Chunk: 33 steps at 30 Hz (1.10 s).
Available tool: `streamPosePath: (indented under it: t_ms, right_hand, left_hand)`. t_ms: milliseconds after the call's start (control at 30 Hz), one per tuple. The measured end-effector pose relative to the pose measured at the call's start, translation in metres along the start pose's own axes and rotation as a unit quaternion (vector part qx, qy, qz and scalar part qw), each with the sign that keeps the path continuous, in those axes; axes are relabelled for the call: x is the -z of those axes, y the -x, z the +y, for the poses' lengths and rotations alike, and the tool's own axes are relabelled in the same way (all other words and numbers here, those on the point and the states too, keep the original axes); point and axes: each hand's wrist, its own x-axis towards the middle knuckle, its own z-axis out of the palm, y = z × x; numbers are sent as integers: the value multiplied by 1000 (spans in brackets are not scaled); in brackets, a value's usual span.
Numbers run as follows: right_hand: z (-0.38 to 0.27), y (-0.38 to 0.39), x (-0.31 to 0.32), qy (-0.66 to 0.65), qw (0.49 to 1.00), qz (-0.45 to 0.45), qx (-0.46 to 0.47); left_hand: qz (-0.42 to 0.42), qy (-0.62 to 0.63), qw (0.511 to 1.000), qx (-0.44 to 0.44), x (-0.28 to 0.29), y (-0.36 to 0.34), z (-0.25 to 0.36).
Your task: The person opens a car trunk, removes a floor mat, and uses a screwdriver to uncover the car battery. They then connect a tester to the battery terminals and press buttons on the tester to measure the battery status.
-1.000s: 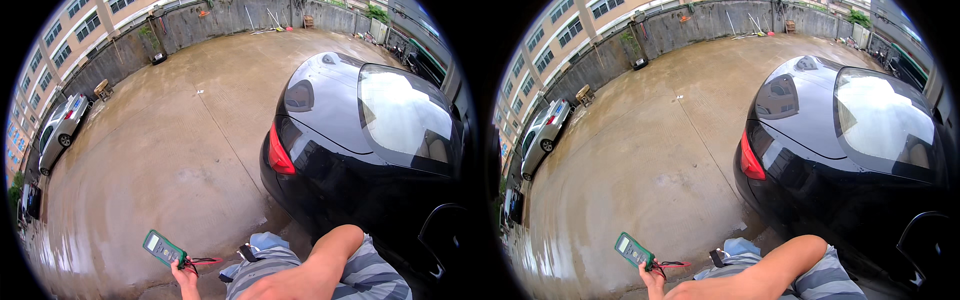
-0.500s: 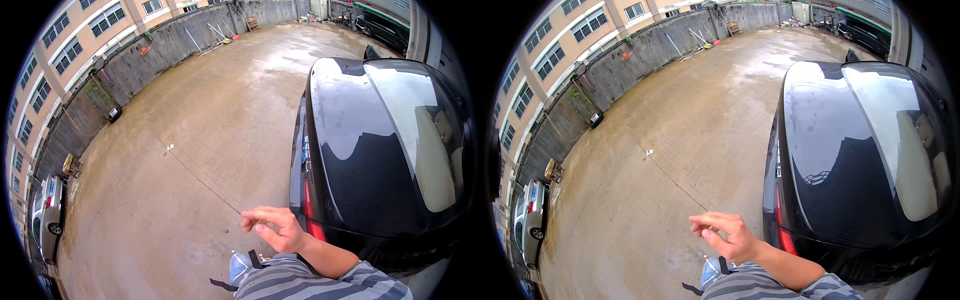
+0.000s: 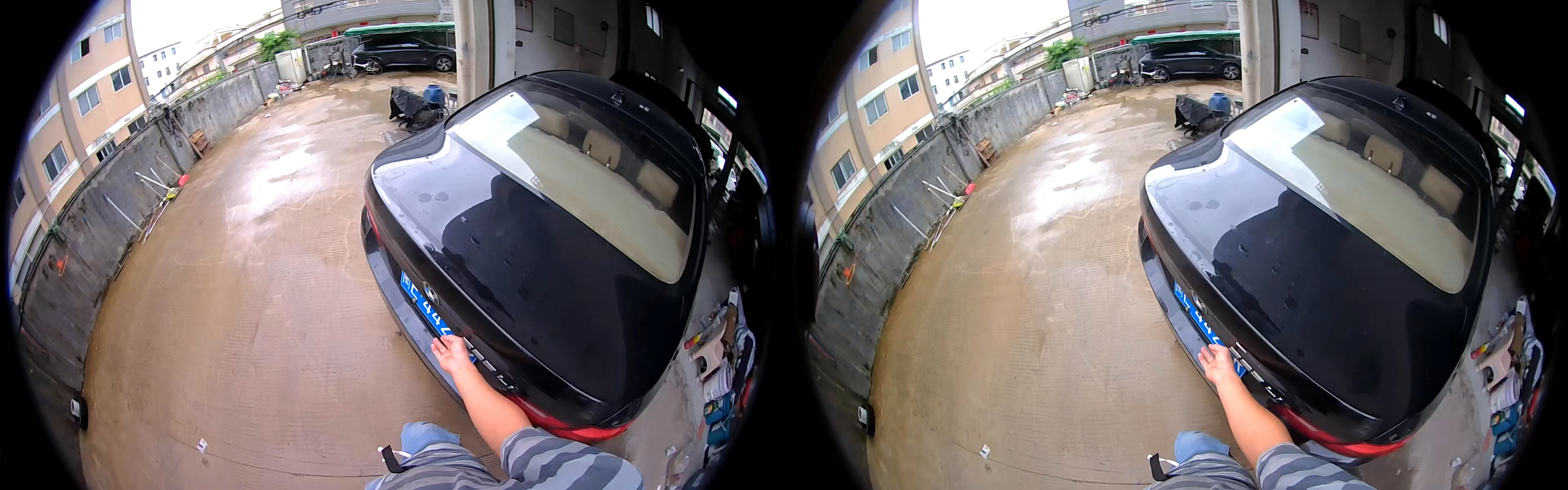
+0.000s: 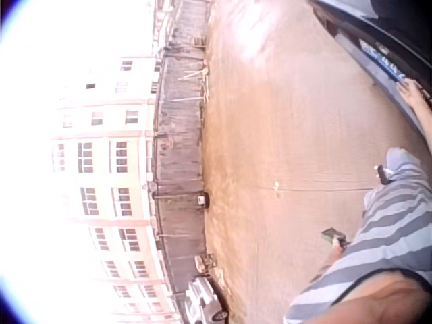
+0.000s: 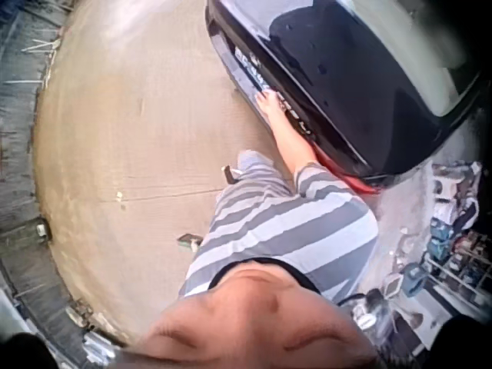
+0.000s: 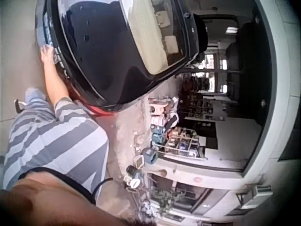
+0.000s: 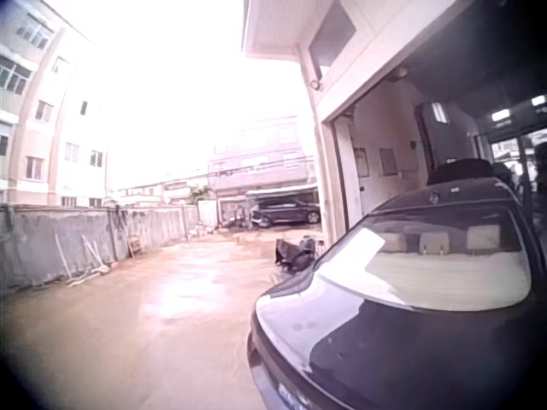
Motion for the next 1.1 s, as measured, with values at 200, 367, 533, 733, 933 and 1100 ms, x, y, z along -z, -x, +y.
streamPosePath:
  t_ms: [200,367,533,733,933,1100]
  right_hand:
    - [41,-69,-26,-163,966,-173,104]
    - [51,-78,-61,-302,920,-182,172]
    - [62,-94,-89,-305,908,-107,266]
    - [71,-92,-113,-332,888,-71,310]
    - [96,-105,-147,-414,830,31,372]
    - [75,-121,-161,-478,778,106,394]
  left_hand:
    - [-5,-110,987,-118,-134,-102,311]
    - [-72,-62,978,-184,-350,-119,433]
    - [-146,-207,960,-116,-487,-182,518]
    - [-283,-415,865,-3,-593,-292,583]
    - [-273,-452,849,30,-665,-360,638]
    - [-295,-450,840,74,-685,-402,660]
